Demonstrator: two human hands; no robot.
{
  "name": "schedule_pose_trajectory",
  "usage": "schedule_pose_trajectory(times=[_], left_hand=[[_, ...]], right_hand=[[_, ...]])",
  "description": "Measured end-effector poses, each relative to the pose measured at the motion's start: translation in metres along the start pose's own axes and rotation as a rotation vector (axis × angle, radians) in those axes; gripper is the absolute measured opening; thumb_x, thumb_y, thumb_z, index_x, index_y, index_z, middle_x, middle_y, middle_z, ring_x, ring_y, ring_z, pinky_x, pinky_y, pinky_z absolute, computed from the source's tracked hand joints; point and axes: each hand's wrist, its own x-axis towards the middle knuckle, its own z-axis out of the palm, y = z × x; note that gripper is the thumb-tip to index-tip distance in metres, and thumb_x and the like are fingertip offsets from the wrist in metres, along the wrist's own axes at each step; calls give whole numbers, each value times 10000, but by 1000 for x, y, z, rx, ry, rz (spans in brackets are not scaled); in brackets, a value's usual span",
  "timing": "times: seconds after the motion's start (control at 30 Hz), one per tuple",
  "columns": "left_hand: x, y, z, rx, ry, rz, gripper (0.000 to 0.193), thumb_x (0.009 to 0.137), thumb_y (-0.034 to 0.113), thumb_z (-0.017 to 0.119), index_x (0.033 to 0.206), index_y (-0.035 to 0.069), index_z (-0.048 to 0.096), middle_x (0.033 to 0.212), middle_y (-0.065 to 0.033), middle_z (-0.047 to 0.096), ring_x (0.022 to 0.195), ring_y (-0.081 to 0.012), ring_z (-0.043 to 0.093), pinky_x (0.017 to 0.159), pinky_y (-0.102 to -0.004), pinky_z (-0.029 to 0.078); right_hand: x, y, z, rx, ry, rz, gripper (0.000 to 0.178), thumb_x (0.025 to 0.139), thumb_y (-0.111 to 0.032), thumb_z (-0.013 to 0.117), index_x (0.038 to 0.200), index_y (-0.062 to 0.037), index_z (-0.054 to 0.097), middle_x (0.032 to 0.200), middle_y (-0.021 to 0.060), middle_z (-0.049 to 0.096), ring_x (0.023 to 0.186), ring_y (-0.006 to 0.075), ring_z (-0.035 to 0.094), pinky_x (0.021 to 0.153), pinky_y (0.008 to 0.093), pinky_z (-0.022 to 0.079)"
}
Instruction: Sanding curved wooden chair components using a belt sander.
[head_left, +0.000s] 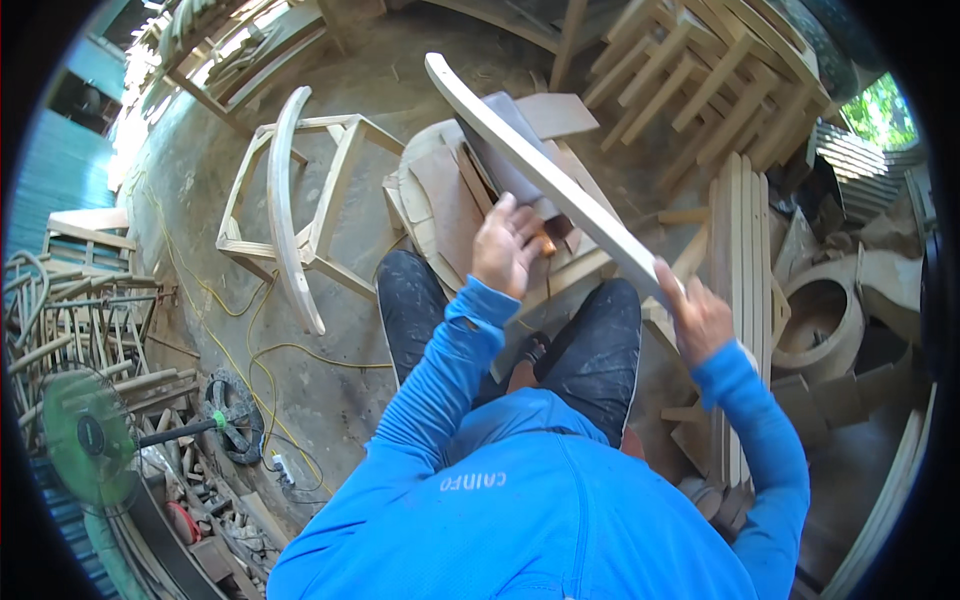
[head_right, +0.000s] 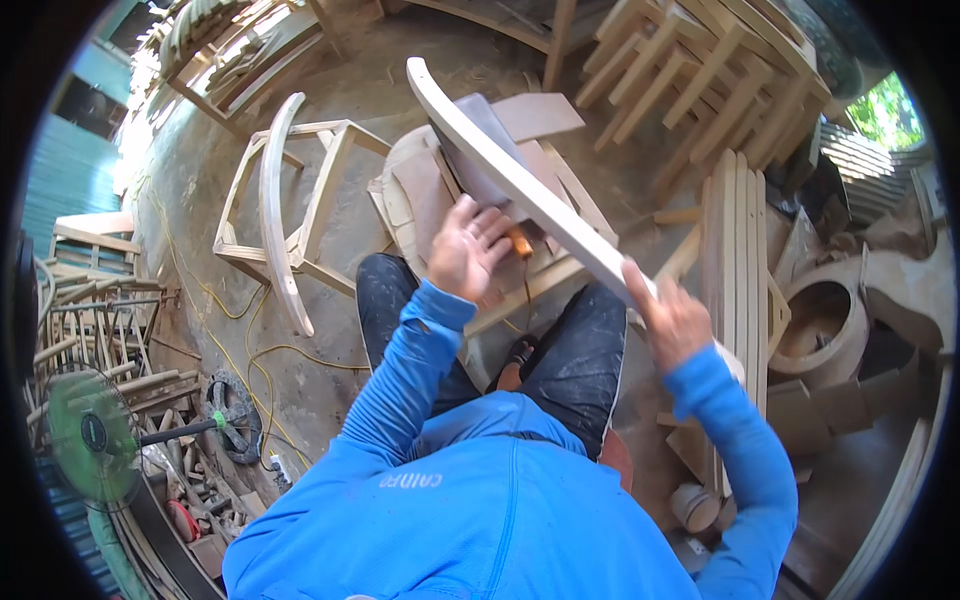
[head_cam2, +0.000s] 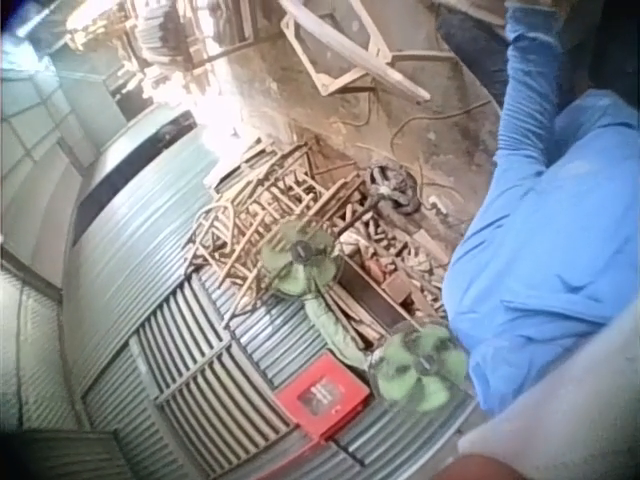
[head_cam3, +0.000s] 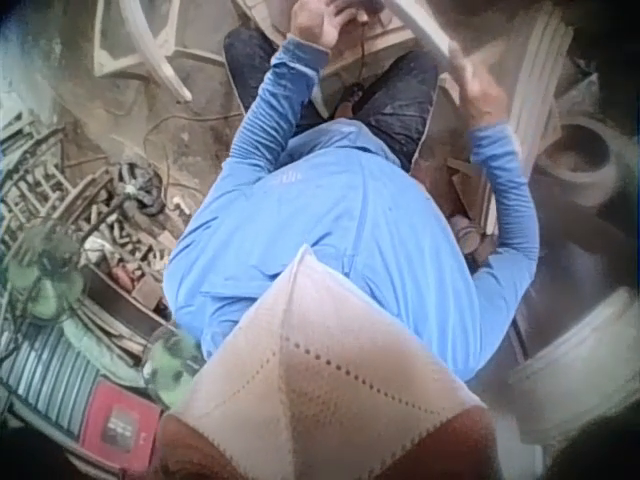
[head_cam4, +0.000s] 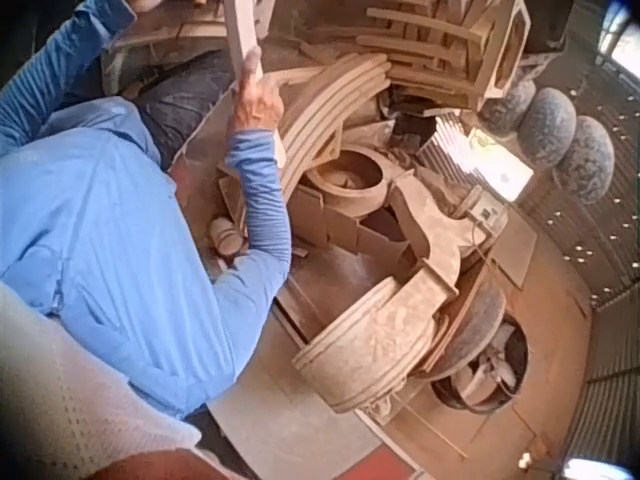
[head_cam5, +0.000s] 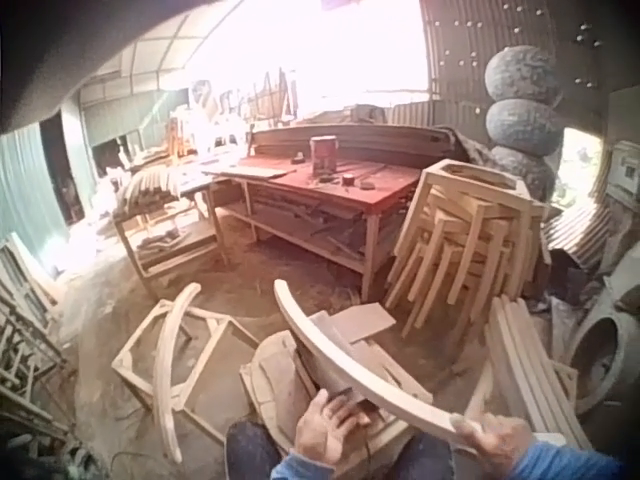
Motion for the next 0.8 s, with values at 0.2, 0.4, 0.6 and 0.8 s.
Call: schedule_pose_trajectory(times=[0.2, 0.4, 0.6, 0.8], left_hand=[[-10, 7, 25, -272, -113, -80, 691, 1026, 624, 443, 1342, 10, 449, 1177, -183, 585, 1029, -346, 597, 1006, -549, 458], [-23, 14, 34, -389, -233, -80, 495, 1073, 503, 415, 1074, 17, 513, 971, -137, 580, 942, -317, 595, 1003, -571, 473], [-24, 70, 18, -283, -137, 217, 320, 1071, 343, 517, 1108, 27, 552, 961, -162, 639, 956, -331, 636, 1046, -594, 453], [-37, 103, -25, -338, 76, 403, 317, 1055, 337, 556, 1153, 38, 525, 954, -150, 612, 934, -333, 627, 984, -573, 488]], right_hand=[[-197, -5, -30, 164, -3, 62, 767, 758, 65, 660, 1473, -178, 522, 815, 138, 542, 696, 357, 606, 631, 460, 489], [-280, -11, 45, 594, 153, 548, 529, 676, 43, 742, 1190, -70, 690, 997, 152, 705, 900, 336, 701, 791, 398, 557], [-280, -2, 66, 1161, -197, 698, 426, 715, -74, 852, 1115, -32, 712, 1027, 76, 724, 903, 167, 687, 836, 323, 544], [-217, 11, 38, 1394, -486, 728, 388, 753, -124, 866, 1095, -20, 714, 975, 54, 725, 827, 159, 676, 778, 327, 559]])
